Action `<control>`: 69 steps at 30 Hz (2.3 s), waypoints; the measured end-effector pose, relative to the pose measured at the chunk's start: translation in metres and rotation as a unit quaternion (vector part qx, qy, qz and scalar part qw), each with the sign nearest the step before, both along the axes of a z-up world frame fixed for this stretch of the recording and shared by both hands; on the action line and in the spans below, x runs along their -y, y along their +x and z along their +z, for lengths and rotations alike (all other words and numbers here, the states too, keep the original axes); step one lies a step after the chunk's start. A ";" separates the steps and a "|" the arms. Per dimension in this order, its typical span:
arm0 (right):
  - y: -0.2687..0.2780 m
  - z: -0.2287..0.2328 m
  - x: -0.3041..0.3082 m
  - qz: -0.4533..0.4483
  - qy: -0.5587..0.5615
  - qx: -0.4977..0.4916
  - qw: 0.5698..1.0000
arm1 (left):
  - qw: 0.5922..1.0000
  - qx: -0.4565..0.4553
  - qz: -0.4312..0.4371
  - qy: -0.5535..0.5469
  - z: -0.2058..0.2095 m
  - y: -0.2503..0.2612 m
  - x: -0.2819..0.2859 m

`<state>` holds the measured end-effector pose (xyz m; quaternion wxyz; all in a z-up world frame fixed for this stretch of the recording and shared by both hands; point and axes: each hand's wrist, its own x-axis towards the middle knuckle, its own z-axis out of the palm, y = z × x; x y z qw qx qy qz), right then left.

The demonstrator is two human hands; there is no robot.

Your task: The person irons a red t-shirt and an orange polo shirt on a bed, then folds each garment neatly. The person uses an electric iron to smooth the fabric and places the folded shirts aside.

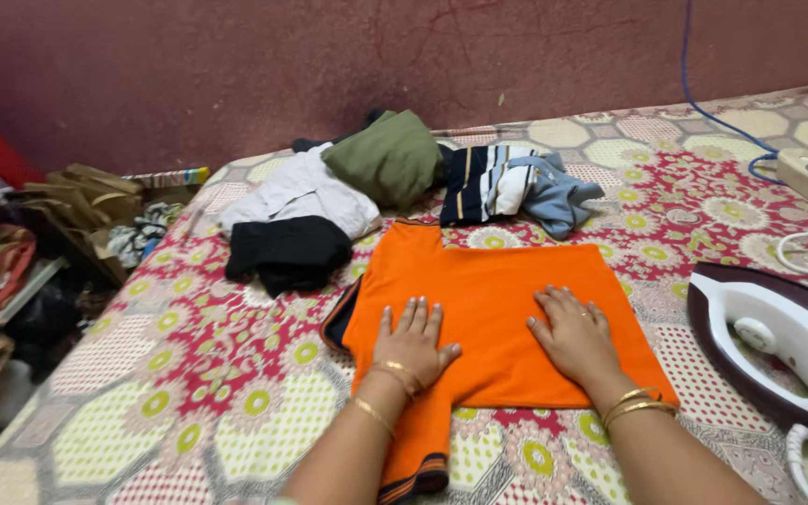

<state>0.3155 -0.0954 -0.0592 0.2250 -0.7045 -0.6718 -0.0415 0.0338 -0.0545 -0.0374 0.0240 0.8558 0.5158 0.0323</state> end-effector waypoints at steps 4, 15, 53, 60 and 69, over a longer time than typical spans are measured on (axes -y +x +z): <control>0.005 0.006 0.018 0.023 -0.131 0.041 0.990 | 0.993 -0.047 0.095 -0.059 0.038 -0.032 0.080; 0.023 0.029 0.160 0.050 -0.068 0.066 0.994 | 0.937 0.266 0.219 -0.054 0.000 -0.069 0.160; 0.139 0.103 0.147 -0.243 -0.071 0.098 0.962 | 0.919 0.318 0.139 0.190 -0.029 -0.028 0.184; 0.094 0.178 0.172 -0.012 -0.189 0.145 0.971 | 0.829 0.526 0.182 0.042 -0.051 -0.095 0.117; 0.013 0.194 0.157 0.035 -0.263 0.085 0.960 | 0.793 0.599 0.095 -0.051 -0.073 -0.123 0.099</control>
